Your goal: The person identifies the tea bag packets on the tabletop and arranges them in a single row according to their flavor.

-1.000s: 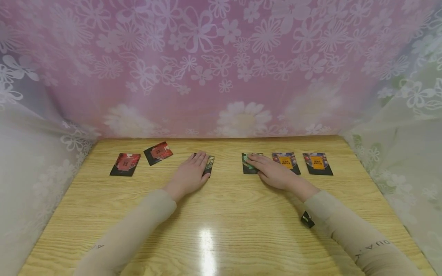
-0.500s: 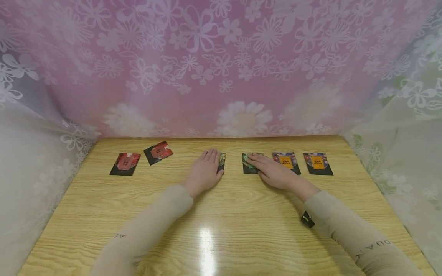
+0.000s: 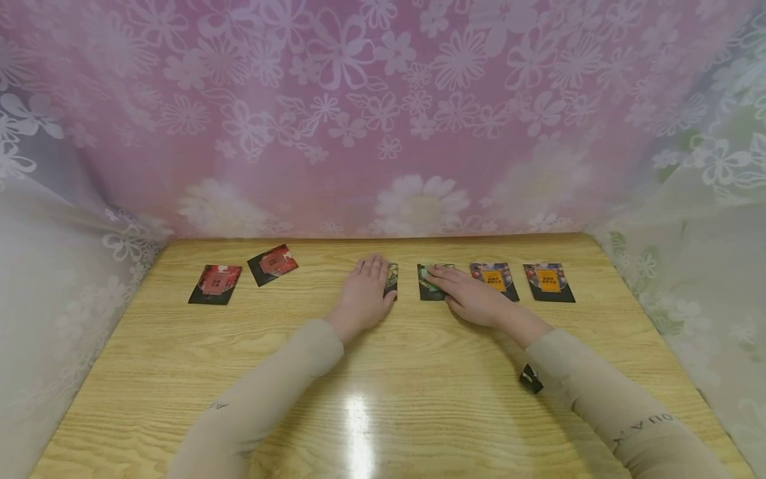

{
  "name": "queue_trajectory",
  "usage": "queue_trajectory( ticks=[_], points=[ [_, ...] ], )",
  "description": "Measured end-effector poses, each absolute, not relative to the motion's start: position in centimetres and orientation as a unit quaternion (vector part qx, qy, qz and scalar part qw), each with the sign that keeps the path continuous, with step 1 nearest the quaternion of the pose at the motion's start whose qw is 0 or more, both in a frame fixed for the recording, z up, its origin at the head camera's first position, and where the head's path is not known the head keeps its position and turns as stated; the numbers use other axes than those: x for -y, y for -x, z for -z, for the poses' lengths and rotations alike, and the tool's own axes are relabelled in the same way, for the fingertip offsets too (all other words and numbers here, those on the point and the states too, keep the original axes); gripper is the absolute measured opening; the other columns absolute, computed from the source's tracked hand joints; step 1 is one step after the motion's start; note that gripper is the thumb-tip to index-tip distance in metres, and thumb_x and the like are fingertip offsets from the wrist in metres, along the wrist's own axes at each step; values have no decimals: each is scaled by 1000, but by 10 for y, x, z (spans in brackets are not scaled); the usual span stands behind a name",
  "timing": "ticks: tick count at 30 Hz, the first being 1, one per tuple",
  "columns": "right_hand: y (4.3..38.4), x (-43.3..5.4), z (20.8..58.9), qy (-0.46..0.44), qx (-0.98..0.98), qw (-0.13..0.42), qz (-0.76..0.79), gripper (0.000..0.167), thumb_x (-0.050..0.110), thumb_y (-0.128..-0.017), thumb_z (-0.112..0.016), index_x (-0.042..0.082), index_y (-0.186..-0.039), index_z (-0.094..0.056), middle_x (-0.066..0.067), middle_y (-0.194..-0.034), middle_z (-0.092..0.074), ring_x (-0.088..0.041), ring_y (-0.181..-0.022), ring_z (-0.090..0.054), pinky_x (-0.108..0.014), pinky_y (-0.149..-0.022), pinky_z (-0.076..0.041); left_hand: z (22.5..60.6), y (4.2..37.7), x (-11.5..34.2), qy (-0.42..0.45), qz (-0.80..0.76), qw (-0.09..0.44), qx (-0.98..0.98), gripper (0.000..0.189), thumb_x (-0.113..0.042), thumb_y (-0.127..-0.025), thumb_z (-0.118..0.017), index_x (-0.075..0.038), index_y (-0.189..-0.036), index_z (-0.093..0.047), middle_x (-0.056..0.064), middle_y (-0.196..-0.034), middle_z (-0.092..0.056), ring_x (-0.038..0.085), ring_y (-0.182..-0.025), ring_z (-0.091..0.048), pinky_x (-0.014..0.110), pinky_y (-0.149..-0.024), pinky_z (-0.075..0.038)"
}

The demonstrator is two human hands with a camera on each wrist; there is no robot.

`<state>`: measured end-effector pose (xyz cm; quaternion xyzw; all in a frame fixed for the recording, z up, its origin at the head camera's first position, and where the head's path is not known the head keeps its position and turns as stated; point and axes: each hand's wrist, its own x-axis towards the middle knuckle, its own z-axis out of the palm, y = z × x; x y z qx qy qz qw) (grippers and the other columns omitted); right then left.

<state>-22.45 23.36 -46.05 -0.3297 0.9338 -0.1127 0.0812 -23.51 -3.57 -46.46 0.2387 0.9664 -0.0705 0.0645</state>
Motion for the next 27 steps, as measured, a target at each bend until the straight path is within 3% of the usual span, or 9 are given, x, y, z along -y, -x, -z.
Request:
queue_trajectory(
  ticks=[7,27],
  points=[
    [225,-232,460,326,-935,85,110,56,9,-110,-53,6,-165,-39,-16,-174,-32,-41,-161,-30,-62,-129,-32,467,233,50,-265,68,46,-961,73,-46,-114,-38,-4,-170,-17,17,-177,-20,31,-167,-18,45,-138,-15],
    [224,-233,460,330,-934,76,109,56,8,-110,-53,5,-164,-40,-17,-173,-34,-42,-160,-32,-63,-128,-33,464,226,38,-261,96,56,-959,70,-45,-115,-35,-3,-169,-22,16,-176,-25,31,-166,-22,43,-138,-16]
  ],
)
